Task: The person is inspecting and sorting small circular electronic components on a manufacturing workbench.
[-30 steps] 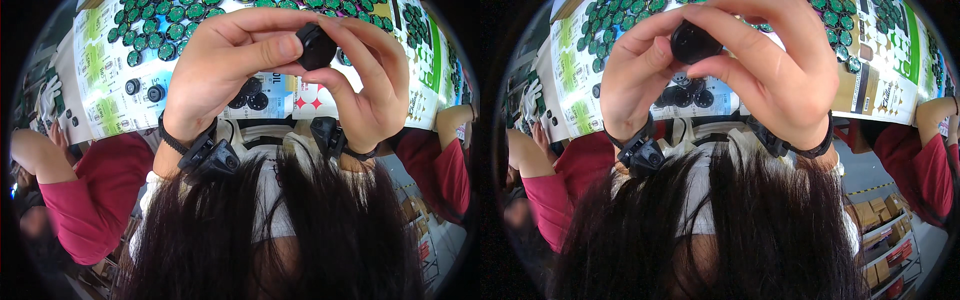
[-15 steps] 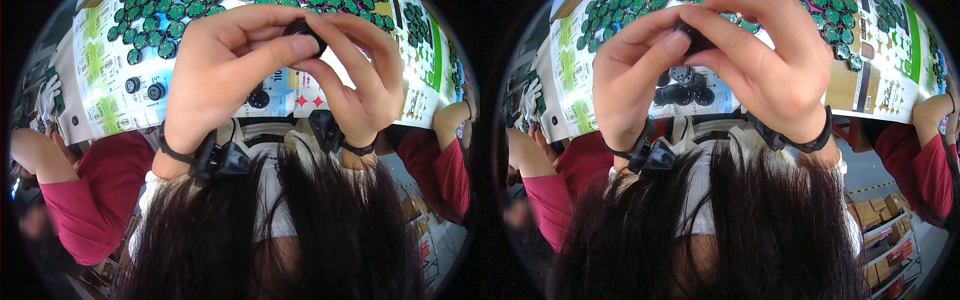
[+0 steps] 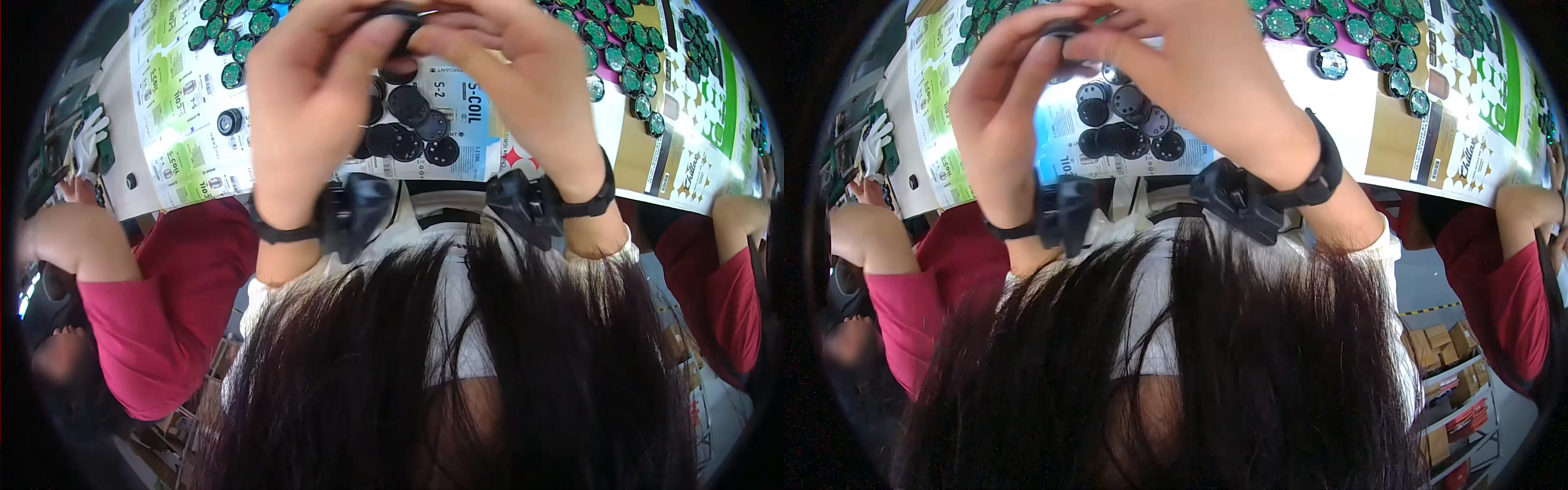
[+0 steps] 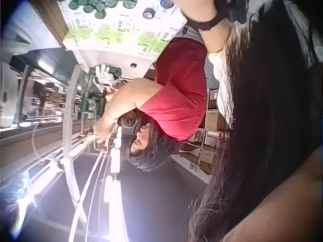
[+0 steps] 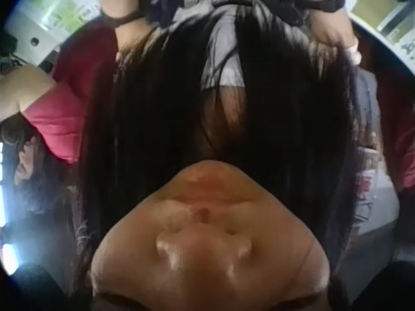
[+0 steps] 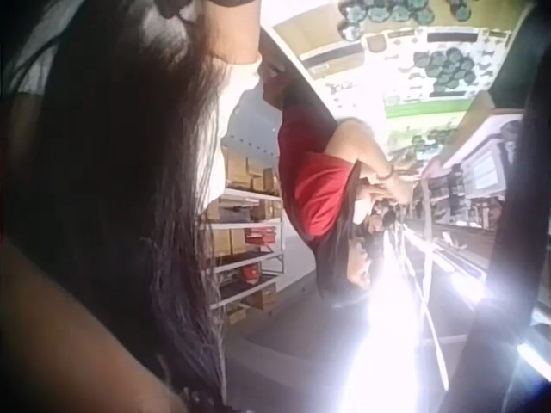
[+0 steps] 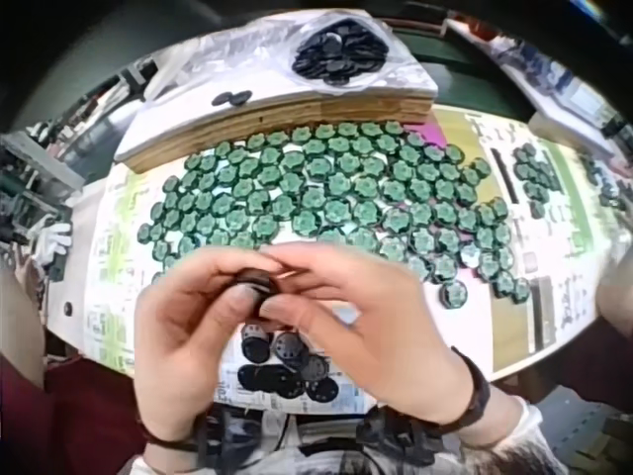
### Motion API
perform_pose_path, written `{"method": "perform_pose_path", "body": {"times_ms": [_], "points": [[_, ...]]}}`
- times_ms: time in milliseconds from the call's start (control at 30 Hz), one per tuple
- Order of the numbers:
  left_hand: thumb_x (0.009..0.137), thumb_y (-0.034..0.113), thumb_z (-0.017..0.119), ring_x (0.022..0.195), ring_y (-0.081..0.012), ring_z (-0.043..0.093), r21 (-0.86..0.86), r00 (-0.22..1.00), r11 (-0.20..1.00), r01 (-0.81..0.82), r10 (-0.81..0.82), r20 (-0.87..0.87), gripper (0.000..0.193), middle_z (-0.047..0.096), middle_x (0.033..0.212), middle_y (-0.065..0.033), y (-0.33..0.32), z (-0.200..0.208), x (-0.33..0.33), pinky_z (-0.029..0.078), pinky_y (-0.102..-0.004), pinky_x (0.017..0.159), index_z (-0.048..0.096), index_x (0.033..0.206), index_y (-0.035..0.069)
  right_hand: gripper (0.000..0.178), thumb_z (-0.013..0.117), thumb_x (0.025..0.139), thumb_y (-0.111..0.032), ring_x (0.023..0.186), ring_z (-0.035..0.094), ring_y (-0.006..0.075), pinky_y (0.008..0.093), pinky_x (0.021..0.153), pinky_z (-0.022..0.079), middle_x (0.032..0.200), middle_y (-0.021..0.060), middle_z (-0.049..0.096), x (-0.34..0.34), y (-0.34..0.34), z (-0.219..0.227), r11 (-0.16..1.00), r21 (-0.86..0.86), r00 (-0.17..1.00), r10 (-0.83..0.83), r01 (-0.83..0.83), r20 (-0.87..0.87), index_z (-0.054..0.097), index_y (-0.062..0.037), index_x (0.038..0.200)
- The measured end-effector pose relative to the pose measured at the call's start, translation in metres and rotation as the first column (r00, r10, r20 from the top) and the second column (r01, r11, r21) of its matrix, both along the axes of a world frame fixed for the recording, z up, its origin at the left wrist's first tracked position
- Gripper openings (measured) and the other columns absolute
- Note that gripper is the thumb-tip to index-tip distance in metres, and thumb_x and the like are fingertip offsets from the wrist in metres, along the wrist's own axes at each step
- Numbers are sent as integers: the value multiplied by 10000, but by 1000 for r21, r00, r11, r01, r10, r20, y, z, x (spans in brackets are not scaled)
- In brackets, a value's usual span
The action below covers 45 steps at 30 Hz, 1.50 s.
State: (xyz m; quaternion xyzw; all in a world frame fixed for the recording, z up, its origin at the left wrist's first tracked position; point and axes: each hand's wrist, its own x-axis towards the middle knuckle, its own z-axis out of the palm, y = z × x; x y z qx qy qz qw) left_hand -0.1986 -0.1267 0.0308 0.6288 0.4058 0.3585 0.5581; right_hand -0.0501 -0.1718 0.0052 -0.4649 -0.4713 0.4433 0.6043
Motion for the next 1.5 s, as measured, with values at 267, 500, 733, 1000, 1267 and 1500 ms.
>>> {"method": "perform_pose_path", "body": {"times_ms": [267, 500, 733, 1000, 1267, 1500], "points": [[903, 21, 451, 942, -177, 607, 455, 472, 866, -208, 496, -728, 317, 626, 1104, -139, 44, -36, -191, 465, -288, 854, 580, 1191, -6, 198, 665, 699, -59, 870, 570, 256, 347, 699, 489, 897, 82, 537, -15, -10, -27, 937, 58, 559, 155, -344, 814, 579, -38, 876], [830, -7, 472, 1092, -351, 542, 483, 380, 872, -80, 475, -794, 390, 539, 1207, -230, 33, -55, -185, 423, -384, 928, 546, 1213, -9, 240, 619, 672, -6, 893, 561, 255, 347, 717, 493, 949, 96, 517, -18, -9, -25, 925, -29, 376, 182, -378, 909, 569, -23, 906], [772, 106, 708, 908, -224, 617, 575, 744, 761, 301, 189, -640, 309, 649, 1029, -100, 27, -29, -47, 478, -324, 773, 647, 1075, 108, 223, 585, 692, 23, 820, 587, 271, 344, 685, 491, 842, 104, 532, 1, -12, -12, 940, -18, 425, 171, -341, 889, 545, -26, 906], [653, -50, 656, 812, -317, 555, 493, 713, 673, 551, -73, -698, 248, 567, 817, -140, 43, -27, -25, 464, -352, 700, 586, 881, 16, 193, 704, 714, -93, 650, 582, 235, 305, 578, 458, 801, 67, 611, 26, -20, -6, 991, 85, 717, 18, -107, 697, 668, -85, 904], [878, -56, 536, 675, -63, 543, -142, 984, 983, 117, -134, -119, 291, 608, 887, -34, 9, -4, -6, 448, -187, 578, 554, 1164, -2, 186, 638, 814, 54, 763, 611, 134, 218, 669, 494, 896, 91, 630, 29, -26, 10, 976, -210, 993, -31, 56, 117, 632, 78, 998], [891, -39, 529, 708, -105, 597, -403, 964, 895, 192, -96, 246, 276, 624, 888, -101, -7, 10, 1, 511, -223, 615, 522, 1163, -84, 310, 696, 754, 46, 747, 603, 148, 238, 669, 495, 915, 114, 628, 24, -24, 19, 973, -118, 973, -181, 199, 144, 633, 67, 1057]]}}
